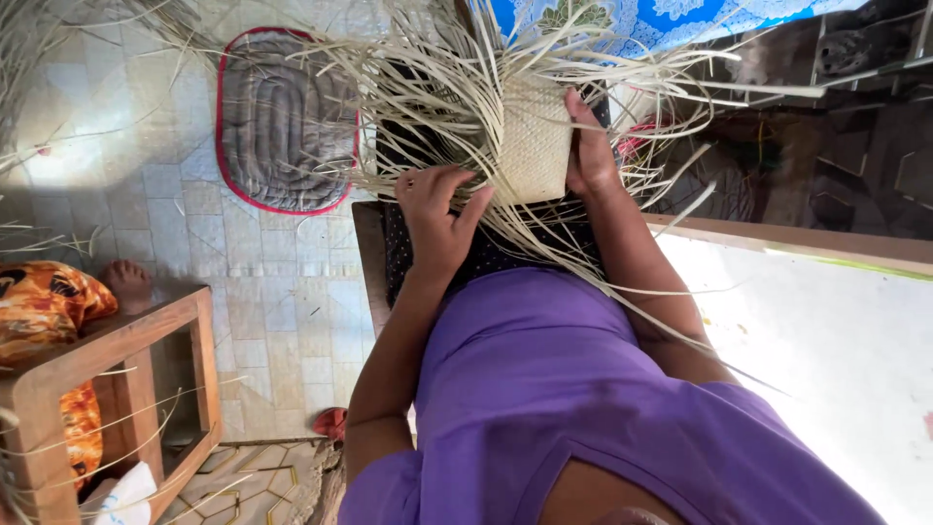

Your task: A person is weaving a hat using long, thin strands of straw.

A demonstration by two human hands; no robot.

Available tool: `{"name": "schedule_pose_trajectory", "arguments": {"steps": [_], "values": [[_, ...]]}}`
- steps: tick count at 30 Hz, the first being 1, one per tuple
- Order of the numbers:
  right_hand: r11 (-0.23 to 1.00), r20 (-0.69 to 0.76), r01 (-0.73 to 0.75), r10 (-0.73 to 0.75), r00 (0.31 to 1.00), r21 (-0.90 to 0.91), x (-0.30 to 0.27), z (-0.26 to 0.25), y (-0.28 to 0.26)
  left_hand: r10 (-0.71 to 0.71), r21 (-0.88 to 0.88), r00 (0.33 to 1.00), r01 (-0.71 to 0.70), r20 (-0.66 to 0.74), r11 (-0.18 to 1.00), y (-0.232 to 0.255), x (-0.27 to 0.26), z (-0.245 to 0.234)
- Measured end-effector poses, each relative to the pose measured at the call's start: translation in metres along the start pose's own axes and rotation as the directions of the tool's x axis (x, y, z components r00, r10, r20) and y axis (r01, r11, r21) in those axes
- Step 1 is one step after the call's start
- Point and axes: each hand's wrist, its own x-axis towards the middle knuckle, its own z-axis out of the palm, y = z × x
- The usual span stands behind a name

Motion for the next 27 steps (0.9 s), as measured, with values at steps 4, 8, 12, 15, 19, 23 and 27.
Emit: {"name": "schedule_pose_trajectory", "arguments": {"steps": [4, 8, 12, 15, 19, 23, 27], "values": [[0.966, -0.029, 0.079, -0.088, 0.996, -0.245, -0.023, 0.002, -0.019, -0.045, 0.035, 0.999, 0.046, -0.028, 0.998, 0.002, 0.006, 0.017], [0.357, 0.226, 0.545, -0.641, 0.734, -0.758, -0.051, -0.011, -0.021, -0.094, -0.009, 0.994, 0.094, -0.052, 0.996, 0.007, 0.005, 0.023], [0.318, 0.402, 0.706, -0.644, 0.651, -0.633, -0.071, 0.019, -0.042, -0.116, -0.039, 0.993, 0.115, -0.025, 0.993, 0.010, 0.007, 0.020], [0.114, 0.573, 0.746, -0.567, 0.591, -0.656, -0.065, 0.040, -0.053, -0.191, -0.106, 0.979, 0.199, 0.077, 0.974, 0.015, 0.014, 0.012], [0.159, 0.641, 0.748, -0.422, 0.641, -0.644, -0.050, 0.045, -0.055, -0.430, -0.205, 0.857, 0.492, 0.284, 0.846, 0.008, 0.002, 0.016], [0.337, 0.626, 0.710, -0.335, 0.704, -0.619, -0.054, 0.052, -0.068, -0.654, -0.491, 0.728, 0.654, 0.203, 0.576, -0.017, -0.025, 0.049], [0.329, 0.615, 0.699, -0.332, 0.715, -0.635, -0.050, 0.051, -0.062, -0.696, -0.564, 0.709, 0.623, 0.115, 0.541, 0.002, -0.015, 0.049]]}}
